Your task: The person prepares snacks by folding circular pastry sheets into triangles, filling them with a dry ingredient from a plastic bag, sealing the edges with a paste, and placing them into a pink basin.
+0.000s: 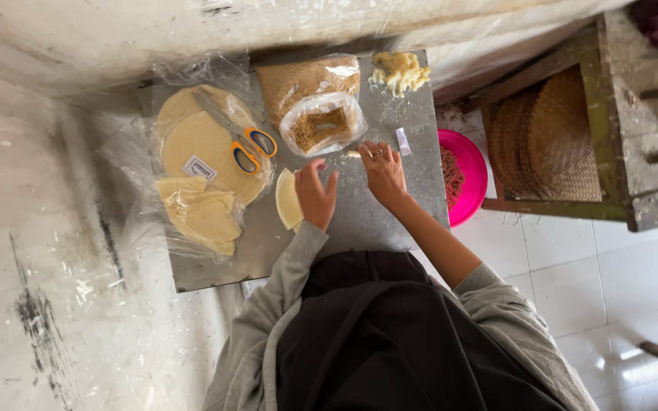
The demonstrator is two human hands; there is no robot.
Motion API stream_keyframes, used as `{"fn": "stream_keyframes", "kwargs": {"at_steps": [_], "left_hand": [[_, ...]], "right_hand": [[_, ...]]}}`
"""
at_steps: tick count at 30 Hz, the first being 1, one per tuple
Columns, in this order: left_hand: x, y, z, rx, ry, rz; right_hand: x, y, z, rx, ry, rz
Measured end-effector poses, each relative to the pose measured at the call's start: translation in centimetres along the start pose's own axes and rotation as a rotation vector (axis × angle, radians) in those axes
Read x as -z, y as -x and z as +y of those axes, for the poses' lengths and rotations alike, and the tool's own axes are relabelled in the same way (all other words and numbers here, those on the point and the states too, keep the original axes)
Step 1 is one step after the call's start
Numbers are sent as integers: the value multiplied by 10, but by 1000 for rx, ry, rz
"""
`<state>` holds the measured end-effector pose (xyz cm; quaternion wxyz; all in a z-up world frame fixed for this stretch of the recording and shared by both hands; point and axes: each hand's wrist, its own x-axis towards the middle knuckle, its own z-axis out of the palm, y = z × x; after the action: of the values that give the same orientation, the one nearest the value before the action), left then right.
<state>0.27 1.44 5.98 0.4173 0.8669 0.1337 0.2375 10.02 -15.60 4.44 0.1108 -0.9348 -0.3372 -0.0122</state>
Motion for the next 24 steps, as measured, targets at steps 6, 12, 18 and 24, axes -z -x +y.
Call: {"fn": "stream_keyframes", "kwargs": {"at_steps": [6,12,18,24], "left_hand": [[57,41,-10,88,-99,22],[73,68,3,46,-281,-16],[62,78,-12,153,-233,-50],[46,79,-17,234,-270,-48]], "right_hand": [[-4,-19,25,15,-92,-101],[-12,-19,41,-39,-463,46],[-6,-24,49,114,-387,171],[-1,-29,56,70,-480,175]]}}
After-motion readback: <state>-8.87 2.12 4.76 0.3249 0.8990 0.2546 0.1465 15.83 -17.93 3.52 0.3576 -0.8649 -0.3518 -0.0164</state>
